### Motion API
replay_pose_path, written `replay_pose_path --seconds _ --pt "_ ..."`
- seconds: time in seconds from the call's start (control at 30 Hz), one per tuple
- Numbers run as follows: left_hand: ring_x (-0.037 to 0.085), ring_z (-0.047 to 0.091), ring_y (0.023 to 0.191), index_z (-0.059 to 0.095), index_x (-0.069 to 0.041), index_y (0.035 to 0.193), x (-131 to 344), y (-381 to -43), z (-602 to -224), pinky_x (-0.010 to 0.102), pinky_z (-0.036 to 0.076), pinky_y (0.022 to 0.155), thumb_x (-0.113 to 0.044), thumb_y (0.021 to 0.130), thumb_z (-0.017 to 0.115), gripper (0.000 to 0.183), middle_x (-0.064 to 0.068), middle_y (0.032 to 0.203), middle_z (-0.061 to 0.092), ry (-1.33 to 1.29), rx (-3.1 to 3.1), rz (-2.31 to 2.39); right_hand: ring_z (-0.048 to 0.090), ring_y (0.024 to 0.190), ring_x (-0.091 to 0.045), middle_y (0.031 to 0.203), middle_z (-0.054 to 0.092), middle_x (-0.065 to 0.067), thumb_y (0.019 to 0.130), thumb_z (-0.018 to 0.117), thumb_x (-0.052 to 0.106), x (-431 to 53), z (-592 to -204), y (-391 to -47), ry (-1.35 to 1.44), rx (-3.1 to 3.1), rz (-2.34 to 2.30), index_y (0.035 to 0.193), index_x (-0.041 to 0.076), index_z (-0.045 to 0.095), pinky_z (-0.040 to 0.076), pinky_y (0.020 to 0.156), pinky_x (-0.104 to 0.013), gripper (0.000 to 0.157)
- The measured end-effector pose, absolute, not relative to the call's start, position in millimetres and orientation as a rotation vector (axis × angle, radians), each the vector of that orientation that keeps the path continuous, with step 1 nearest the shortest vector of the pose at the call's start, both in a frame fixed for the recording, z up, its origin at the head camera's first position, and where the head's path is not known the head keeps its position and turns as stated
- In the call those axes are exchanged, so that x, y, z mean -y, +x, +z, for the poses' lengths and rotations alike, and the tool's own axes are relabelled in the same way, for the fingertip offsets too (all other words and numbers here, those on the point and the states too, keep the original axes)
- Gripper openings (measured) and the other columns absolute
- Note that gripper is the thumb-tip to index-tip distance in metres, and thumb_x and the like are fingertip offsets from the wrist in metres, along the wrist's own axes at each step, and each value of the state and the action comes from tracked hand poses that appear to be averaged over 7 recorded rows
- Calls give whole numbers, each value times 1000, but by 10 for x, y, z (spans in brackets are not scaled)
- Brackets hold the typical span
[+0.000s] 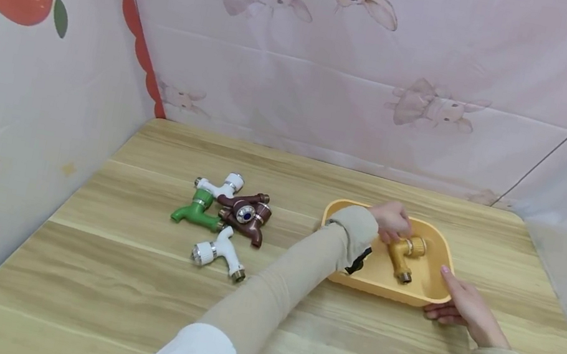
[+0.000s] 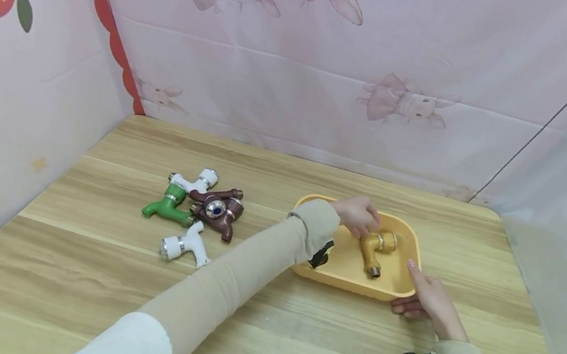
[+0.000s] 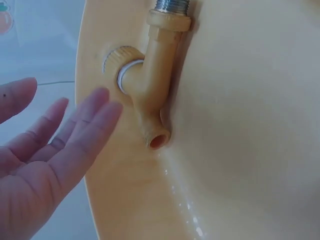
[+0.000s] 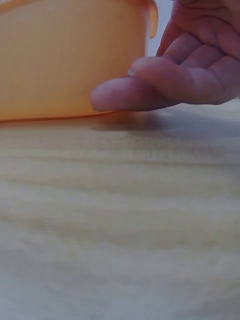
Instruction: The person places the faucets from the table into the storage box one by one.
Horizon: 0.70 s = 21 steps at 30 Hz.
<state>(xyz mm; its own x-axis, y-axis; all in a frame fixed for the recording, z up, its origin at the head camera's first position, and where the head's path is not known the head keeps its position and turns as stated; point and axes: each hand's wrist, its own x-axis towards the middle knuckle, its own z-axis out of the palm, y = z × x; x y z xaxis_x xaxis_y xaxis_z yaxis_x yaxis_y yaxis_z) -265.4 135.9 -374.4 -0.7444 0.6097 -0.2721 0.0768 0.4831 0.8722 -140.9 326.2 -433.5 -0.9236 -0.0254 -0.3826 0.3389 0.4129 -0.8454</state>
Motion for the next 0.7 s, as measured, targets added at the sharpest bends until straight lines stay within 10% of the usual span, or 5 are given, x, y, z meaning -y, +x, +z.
replay_pose_path --seconds 0.3,0.7 --pt "13 52 52 61 7 103 -1304 -2577 -3675 25 45 50 -7 89 55 19 12 77 60 641 -2087 1273 66 70 -24 79 67 -14 94 25 55 -3261 -4350 -1412 277 -2336 -1500 121 -19 36 53 63 -34 80" --pt "12 49 50 63 -9 86 -1279 -2485 -3622 22 37 42 -14 88 60 6 7 77 62 677 -2213 1247 66 70 -24 78 67 -14 94 25 55 -3273 -4356 -1421 273 -2312 -1525 122 -18 33 53 62 -35 79"
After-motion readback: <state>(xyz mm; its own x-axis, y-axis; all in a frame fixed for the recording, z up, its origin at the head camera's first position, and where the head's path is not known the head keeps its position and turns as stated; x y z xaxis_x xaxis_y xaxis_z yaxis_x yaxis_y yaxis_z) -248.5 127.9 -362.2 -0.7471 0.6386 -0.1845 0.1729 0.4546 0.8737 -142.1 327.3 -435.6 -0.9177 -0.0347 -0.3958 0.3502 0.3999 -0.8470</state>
